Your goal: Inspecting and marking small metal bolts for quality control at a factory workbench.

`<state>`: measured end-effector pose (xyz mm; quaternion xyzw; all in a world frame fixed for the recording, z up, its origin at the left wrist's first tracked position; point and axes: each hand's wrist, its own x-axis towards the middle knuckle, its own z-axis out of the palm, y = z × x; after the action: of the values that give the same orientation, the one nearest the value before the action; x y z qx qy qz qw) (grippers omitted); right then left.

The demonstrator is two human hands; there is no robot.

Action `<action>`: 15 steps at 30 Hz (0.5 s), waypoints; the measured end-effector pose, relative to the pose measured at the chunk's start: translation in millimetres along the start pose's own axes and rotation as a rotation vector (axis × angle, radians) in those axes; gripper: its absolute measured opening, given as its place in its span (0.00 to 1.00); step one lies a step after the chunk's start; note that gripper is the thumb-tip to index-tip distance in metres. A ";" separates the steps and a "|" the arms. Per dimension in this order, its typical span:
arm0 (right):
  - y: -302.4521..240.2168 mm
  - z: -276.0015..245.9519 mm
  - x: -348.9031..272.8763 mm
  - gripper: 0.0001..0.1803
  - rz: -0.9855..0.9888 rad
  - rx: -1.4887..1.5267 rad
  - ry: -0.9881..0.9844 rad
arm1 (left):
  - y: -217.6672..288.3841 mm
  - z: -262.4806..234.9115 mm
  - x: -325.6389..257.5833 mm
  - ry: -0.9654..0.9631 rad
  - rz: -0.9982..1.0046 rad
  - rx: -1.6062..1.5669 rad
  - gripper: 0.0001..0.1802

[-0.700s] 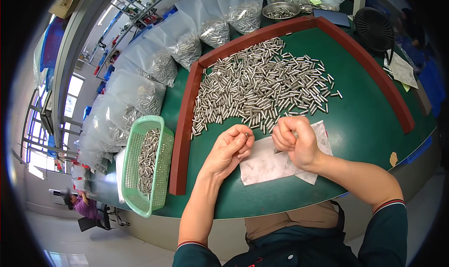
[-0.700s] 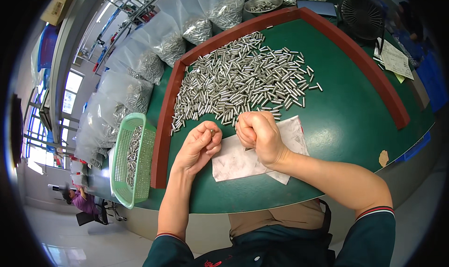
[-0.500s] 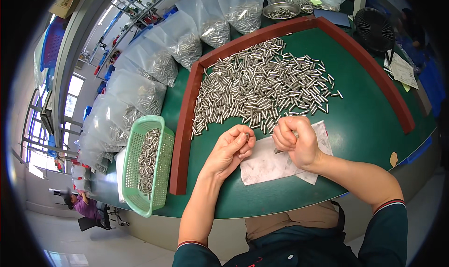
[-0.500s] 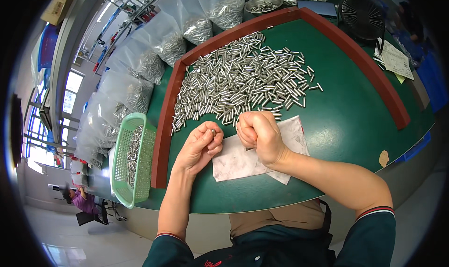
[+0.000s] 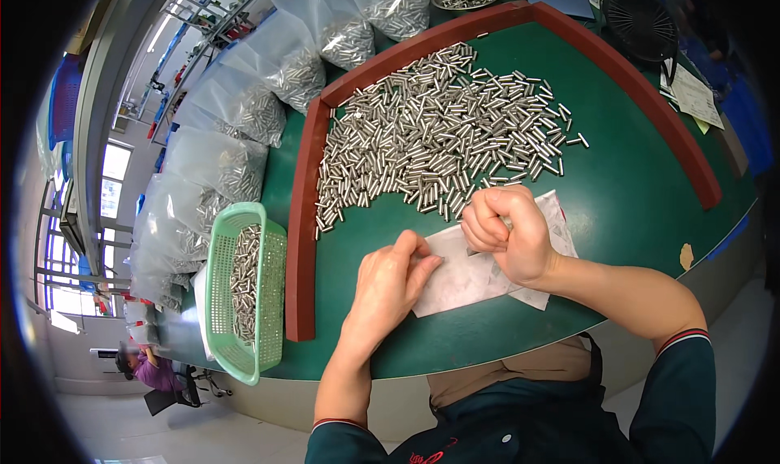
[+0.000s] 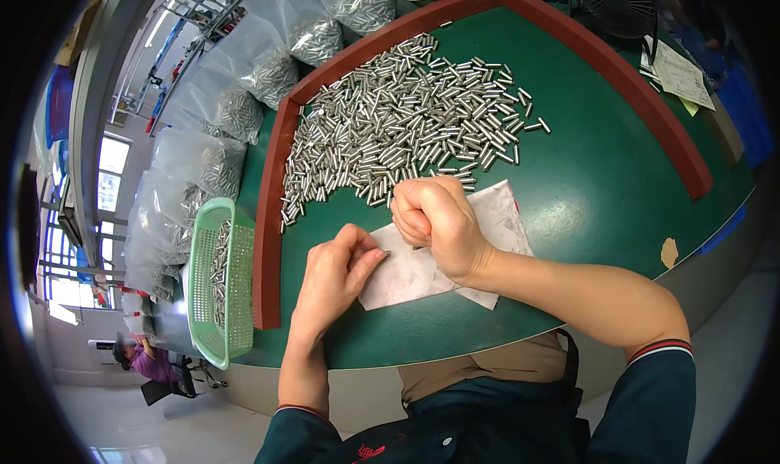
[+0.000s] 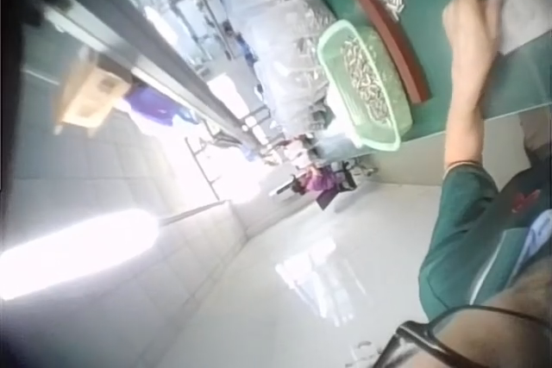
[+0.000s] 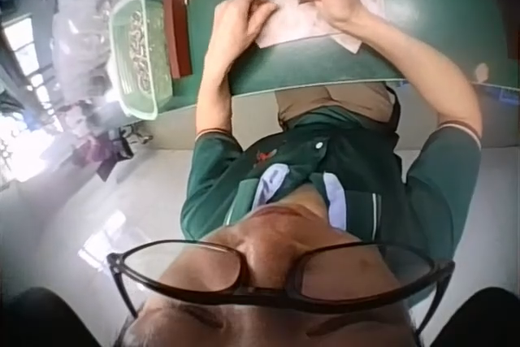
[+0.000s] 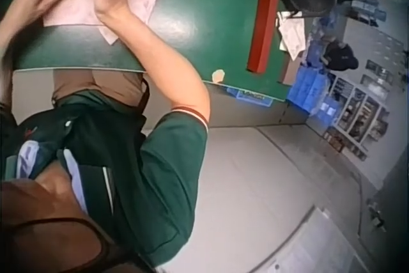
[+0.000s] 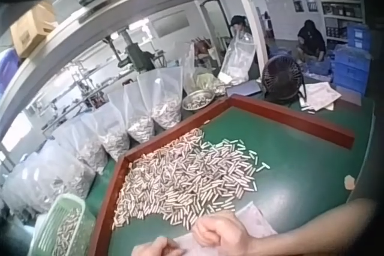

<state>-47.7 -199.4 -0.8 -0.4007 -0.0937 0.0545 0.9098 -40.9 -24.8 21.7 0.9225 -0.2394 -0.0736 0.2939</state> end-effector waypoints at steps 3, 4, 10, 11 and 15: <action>-3.5 2.6 -1.3 0.20 -0.024 0.002 -0.017 | -0.5 -3.4 -0.4 -0.087 0.015 -0.025 0.08; -3.4 3.5 -2.3 0.20 -0.019 0.003 -0.013 | -0.4 -3.2 -0.6 -0.129 0.042 -0.025 0.08; 1.0 6.8 -4.8 0.20 -0.016 0.006 -0.036 | 6.3 8.3 -1.6 -0.058 0.022 -0.124 0.05; 2.1 6.7 -5.2 0.20 -0.015 0.006 -0.032 | 6.8 9.8 -1.7 -0.063 0.023 -0.125 0.05; 4.9 7.7 -6.8 0.21 0.020 0.025 -0.036 | 6.7 12.8 -1.5 -0.015 0.044 -0.113 0.06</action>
<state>-56.0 -191.8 -0.1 -0.3893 -0.1053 0.0720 0.9122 -48.4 -35.3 15.1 0.8984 -0.2573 -0.0875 0.3450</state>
